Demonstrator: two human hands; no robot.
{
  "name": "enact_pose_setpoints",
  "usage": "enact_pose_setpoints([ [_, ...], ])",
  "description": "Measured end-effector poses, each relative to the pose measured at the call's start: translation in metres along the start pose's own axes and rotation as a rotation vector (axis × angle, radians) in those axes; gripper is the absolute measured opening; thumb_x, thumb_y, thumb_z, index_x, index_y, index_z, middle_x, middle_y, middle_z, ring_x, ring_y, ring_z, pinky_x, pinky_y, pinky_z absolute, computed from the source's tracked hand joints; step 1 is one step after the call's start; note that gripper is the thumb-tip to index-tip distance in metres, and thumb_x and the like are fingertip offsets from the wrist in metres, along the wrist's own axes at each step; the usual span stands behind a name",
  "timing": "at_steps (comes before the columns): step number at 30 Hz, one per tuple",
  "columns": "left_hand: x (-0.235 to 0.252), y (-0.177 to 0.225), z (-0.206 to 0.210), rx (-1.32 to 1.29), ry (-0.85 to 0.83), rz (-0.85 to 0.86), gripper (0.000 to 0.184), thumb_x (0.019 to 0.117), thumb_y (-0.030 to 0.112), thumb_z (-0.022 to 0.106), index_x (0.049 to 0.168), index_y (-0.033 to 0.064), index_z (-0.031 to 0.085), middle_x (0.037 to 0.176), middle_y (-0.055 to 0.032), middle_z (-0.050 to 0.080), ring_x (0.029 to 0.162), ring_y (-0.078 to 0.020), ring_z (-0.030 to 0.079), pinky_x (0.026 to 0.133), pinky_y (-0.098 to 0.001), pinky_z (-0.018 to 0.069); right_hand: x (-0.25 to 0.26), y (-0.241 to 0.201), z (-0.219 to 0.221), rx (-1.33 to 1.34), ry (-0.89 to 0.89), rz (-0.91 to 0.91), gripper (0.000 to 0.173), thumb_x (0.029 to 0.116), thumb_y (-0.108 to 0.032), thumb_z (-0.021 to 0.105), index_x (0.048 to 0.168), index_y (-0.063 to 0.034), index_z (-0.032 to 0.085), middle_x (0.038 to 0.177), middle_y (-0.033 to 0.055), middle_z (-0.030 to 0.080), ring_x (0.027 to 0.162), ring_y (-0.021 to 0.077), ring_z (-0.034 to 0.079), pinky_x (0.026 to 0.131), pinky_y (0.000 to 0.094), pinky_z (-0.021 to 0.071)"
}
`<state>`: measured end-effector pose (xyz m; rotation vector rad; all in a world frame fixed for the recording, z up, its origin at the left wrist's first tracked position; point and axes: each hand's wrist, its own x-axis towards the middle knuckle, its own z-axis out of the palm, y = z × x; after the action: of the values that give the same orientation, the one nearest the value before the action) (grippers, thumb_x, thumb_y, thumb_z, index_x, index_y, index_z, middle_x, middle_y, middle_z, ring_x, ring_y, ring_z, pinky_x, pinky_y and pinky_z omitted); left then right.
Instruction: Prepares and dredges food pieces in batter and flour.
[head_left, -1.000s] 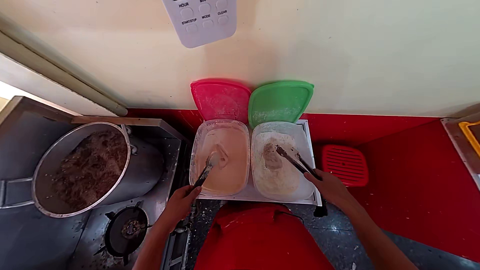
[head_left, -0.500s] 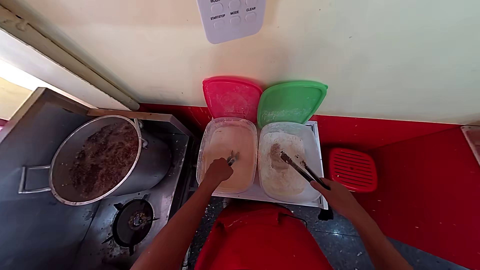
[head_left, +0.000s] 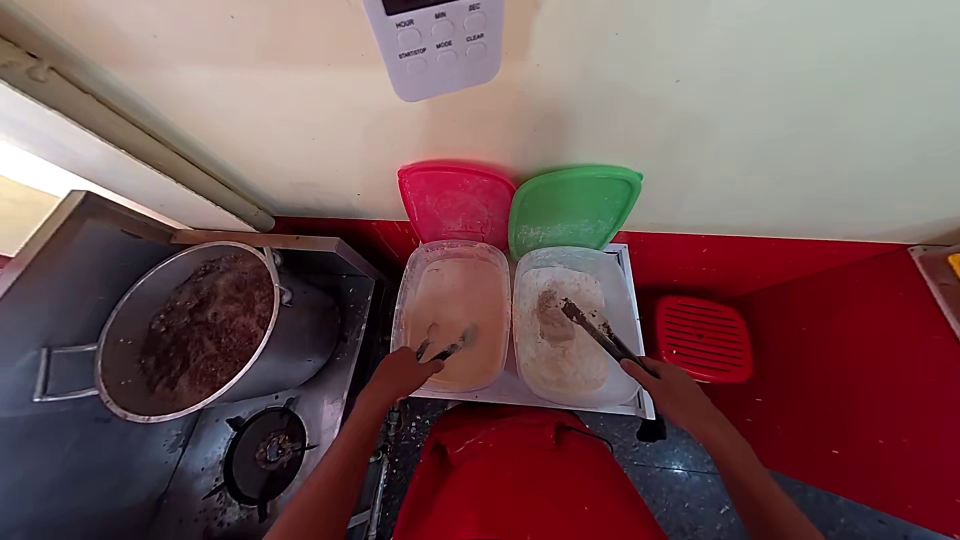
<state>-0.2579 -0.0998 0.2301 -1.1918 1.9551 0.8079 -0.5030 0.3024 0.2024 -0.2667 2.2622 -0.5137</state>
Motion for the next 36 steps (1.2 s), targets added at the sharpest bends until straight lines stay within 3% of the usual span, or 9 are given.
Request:
enact_pose_setpoints([
  [2,-0.002,0.026,0.000,0.128,-0.019,0.021,0.064,0.0936,0.059,0.065,0.105,-0.0041,0.066,0.103,-0.0221,0.066,0.098,-0.0355,0.066,0.086,-0.0571,0.0518,-0.001,-0.006,0.002,-0.014,-0.019,-0.013,0.062,0.1003,-0.067,0.047,0.104,-0.0091,0.068,0.081,0.0114,0.061,0.074,0.0271,0.060,0.067,0.0512,0.0487],
  [4,-0.001,0.039,0.002,0.205,-0.017,0.060,0.050,0.0991,0.046,0.059,0.100,-0.0032,0.066,0.104,-0.0230,0.067,0.101,-0.0372,0.066,0.086,-0.0588,0.0519,-0.003,-0.007,0.003,-0.026,-0.025,-0.025,0.063,0.0998,-0.069,0.046,0.105,-0.0101,0.068,0.080,0.0105,0.060,0.072,0.0263,0.060,0.066,0.0502,0.0485],
  [6,-0.001,0.034,-0.001,0.184,-0.024,0.074,0.045,0.1022,0.041,0.055,0.096,-0.0023,0.064,0.094,-0.0210,0.065,0.090,-0.0345,0.066,0.079,-0.0557,0.0522,-0.006,-0.003,0.002,-0.026,-0.025,-0.032,0.063,0.0994,-0.070,0.045,0.104,-0.0106,0.068,0.079,0.0098,0.059,0.072,0.0265,0.059,0.066,0.0507,0.0477],
  [11,-0.004,-0.029,-0.007,-0.346,-0.161,0.079,0.039,0.1068,0.043,0.052,0.097,0.0071,0.062,0.065,0.0020,0.048,0.044,-0.0072,0.040,0.043,-0.0231,0.0386,-0.010,0.016,0.005,0.032,-0.006,0.008,0.059,0.1011,-0.066,0.046,0.106,-0.0116,0.068,0.076,0.0090,0.059,0.065,0.0240,0.058,0.060,0.0473,0.0485],
  [22,-0.050,-0.075,0.017,-0.949,-0.056,0.200,0.034,0.1099,0.036,0.046,0.103,0.0084,0.064,0.067,0.0012,0.050,0.041,-0.0062,0.038,0.036,-0.0200,0.0366,0.017,-0.001,-0.007,0.073,0.009,0.086,0.067,0.1030,-0.065,0.044,0.108,-0.0031,0.068,0.082,0.0155,0.061,0.065,0.0266,0.057,0.061,0.0477,0.0497],
  [25,-0.050,-0.067,0.032,-0.992,0.000,0.237,0.034,0.1104,0.035,0.046,0.103,0.0075,0.063,0.067,0.0004,0.050,0.040,-0.0072,0.038,0.035,-0.0211,0.0372,0.036,-0.041,-0.016,-0.082,0.079,0.177,0.074,0.1006,-0.066,0.048,0.098,0.0058,0.067,0.092,0.0262,0.066,0.086,0.0392,0.066,0.078,0.0600,0.0526],
  [28,-0.050,-0.061,0.042,-1.009,0.009,0.265,0.033,0.1104,0.035,0.046,0.103,0.0073,0.062,0.066,0.0008,0.049,0.040,-0.0073,0.038,0.035,-0.0212,0.0366,0.050,-0.092,-0.016,-0.253,0.028,0.178,0.073,0.1013,-0.063,0.049,0.111,0.0070,0.068,0.115,0.0292,0.068,0.112,0.0442,0.066,0.094,0.0651,0.0504],
  [33,-0.051,-0.060,0.047,-1.021,0.001,0.279,0.034,0.1104,0.035,0.046,0.104,0.0064,0.063,0.066,-0.0005,0.049,0.040,-0.0085,0.038,0.035,-0.0222,0.0374,0.069,-0.087,0.000,-0.307,0.048,-0.040,0.060,0.1016,-0.058,0.053,0.087,-0.0018,0.069,0.087,0.0203,0.068,0.087,0.0385,0.068,0.073,0.0614,0.0531],
  [36,-0.052,-0.060,0.052,-1.038,-0.009,0.289,0.033,0.1102,0.034,0.046,0.103,0.0063,0.063,0.065,-0.0006,0.049,0.040,-0.0088,0.039,0.035,-0.0224,0.0375,0.062,-0.078,0.001,-0.321,0.054,-0.021,0.059,0.1009,-0.059,0.054,0.090,-0.0024,0.069,0.088,0.0206,0.068,0.088,0.0387,0.068,0.074,0.0615,0.0531],
])
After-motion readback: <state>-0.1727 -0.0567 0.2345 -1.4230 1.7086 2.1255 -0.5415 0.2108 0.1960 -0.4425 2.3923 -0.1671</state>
